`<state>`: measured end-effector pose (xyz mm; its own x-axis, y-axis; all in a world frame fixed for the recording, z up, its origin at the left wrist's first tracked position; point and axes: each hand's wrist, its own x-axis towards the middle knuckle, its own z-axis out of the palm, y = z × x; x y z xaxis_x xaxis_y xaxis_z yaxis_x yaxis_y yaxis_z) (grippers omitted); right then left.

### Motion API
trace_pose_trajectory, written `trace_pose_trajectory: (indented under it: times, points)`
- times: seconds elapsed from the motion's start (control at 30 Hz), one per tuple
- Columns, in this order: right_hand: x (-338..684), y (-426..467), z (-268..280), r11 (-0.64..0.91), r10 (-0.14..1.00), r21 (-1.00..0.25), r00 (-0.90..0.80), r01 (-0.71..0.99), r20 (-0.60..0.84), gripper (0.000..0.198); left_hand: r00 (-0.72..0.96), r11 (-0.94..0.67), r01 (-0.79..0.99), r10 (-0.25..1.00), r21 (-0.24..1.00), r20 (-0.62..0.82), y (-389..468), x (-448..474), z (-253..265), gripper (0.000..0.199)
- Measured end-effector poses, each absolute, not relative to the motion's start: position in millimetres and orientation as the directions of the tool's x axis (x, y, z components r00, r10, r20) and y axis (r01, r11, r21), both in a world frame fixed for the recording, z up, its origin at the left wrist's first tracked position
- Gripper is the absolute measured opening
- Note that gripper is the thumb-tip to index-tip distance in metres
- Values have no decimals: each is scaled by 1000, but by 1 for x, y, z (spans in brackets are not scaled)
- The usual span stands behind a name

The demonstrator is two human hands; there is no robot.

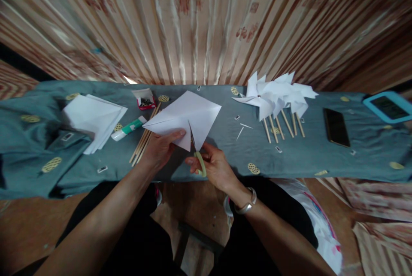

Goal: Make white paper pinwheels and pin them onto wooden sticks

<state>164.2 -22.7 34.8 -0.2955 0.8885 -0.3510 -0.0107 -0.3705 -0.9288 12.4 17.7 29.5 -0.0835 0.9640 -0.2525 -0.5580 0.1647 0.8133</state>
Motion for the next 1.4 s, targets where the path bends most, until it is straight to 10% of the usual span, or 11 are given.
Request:
trace_pose_trajectory:
  times: [0.57,0.8,1.4]
  points:
    - [198,-28,33,-350,786,-924,-489,152,-378,44,-209,60,-576,953,815,-218,36,-21,36,52]
    - [231,-1,41,-45,993,-983,114,176,-25,46,-53,174,-539,969,824,-239,27,-22,29,46]
    - [221,17,34,-98,991,-990,102,106,-87,42,329,428,-488,898,761,-294,12,-16,20,57]
